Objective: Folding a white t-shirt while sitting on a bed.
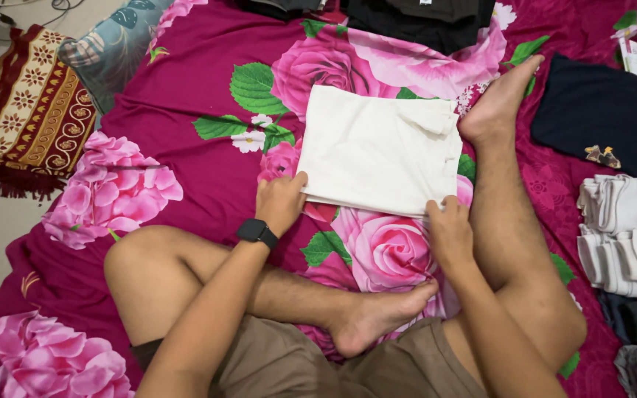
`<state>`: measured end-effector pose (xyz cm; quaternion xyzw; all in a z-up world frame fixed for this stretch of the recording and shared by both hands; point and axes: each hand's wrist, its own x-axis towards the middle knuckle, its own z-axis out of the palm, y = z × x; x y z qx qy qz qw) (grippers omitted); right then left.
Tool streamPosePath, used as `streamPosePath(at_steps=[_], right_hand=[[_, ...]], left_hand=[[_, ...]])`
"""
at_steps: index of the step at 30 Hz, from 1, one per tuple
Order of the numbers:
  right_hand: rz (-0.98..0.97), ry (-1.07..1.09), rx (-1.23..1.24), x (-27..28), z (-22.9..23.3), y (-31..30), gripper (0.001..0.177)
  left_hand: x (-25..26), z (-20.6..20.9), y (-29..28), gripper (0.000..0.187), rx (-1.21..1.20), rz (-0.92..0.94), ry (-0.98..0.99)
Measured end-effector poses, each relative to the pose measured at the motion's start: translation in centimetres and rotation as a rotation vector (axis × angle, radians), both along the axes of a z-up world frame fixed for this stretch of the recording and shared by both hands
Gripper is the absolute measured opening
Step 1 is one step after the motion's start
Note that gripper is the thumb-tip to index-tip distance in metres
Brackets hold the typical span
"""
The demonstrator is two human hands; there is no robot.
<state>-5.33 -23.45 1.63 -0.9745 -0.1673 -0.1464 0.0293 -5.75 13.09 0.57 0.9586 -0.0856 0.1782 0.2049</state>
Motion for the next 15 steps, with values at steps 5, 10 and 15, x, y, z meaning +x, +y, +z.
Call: streamPosePath(at_steps=[5, 10, 15], right_hand=[[0.034, -0.042, 0.113, 0.0, 1.9, -0.2, 0.028], [0.044, 0.111, 0.115, -3.8, 1.0, -0.6, 0.027], [0.021, 0.215, 0.017, -8.1, 3.0, 1.9, 0.035]], left_hand=[[-0.7, 2.5, 0.2, 0.017, -0.041, 0.028, 0.040], [-4.9, 5.2, 1.0, 0.012, 0.169, 0.021, 0.129], [-7.4, 3.2, 0.8, 0.016, 0.365, 0.031, 0.141]])
